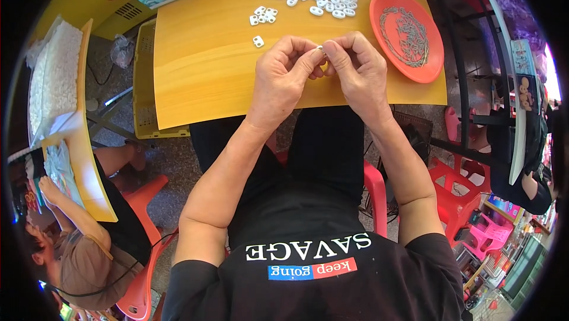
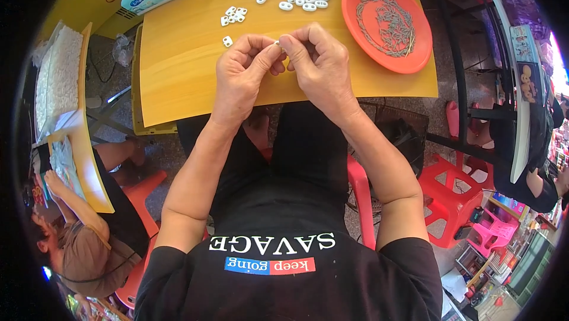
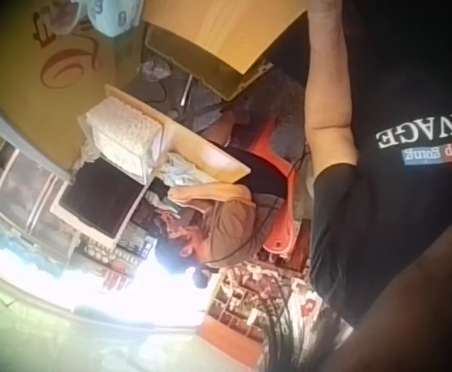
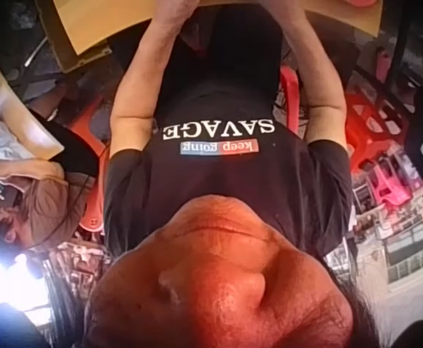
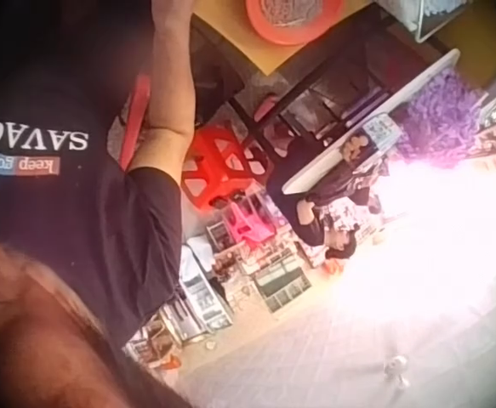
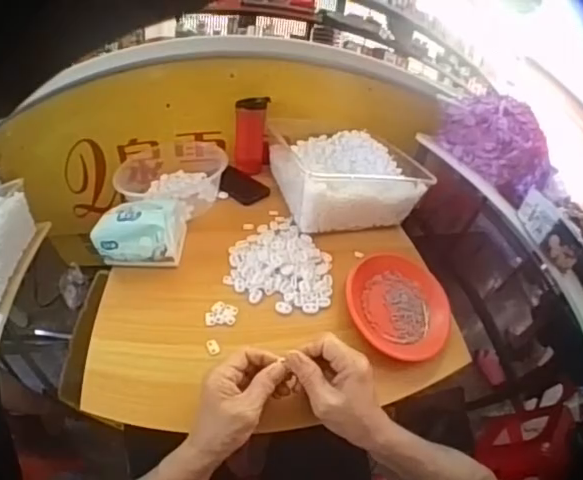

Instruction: Manually assembling small white plastic components by attaching metal rings.

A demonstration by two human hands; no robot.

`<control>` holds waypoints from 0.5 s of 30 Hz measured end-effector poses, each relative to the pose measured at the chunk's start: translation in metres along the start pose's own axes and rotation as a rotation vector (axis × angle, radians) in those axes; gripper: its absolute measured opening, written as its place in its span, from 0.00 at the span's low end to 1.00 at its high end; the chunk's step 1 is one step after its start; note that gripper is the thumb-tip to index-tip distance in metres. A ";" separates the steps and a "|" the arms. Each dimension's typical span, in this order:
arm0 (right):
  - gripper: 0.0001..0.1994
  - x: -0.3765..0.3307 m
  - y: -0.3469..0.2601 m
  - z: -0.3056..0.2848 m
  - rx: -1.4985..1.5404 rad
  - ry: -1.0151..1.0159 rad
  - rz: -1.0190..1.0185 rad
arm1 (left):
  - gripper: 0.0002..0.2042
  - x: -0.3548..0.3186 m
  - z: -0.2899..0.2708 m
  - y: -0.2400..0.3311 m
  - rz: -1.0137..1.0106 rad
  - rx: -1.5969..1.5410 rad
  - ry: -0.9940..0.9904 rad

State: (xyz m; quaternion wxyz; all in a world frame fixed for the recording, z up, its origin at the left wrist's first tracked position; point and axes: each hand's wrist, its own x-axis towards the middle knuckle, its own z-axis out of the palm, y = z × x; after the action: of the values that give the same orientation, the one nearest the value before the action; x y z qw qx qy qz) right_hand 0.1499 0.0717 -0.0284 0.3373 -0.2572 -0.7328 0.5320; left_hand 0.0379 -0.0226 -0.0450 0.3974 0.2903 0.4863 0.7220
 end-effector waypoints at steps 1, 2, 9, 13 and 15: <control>0.09 -0.001 0.000 0.002 0.001 -0.001 -0.001 | 0.06 0.000 0.000 0.000 0.002 0.002 0.006; 0.07 -0.002 -0.001 0.004 0.025 -0.004 0.010 | 0.06 0.000 0.000 0.000 0.004 0.003 0.008; 0.09 0.003 0.010 -0.002 0.195 0.009 0.100 | 0.08 0.004 0.001 0.000 -0.007 -0.010 -0.016; 0.10 0.002 0.004 0.000 0.210 0.036 0.103 | 0.08 0.003 0.000 0.004 -0.010 -0.046 -0.030; 0.10 0.002 0.001 0.001 0.192 0.034 0.106 | 0.08 0.003 0.000 0.001 -0.004 -0.060 -0.019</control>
State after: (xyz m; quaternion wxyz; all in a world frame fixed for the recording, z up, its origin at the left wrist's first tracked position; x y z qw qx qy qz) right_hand 0.1478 0.0733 -0.0288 0.3442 -0.2710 -0.6580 0.6124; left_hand 0.0356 -0.0202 -0.0436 0.4121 0.2839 0.4612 0.7327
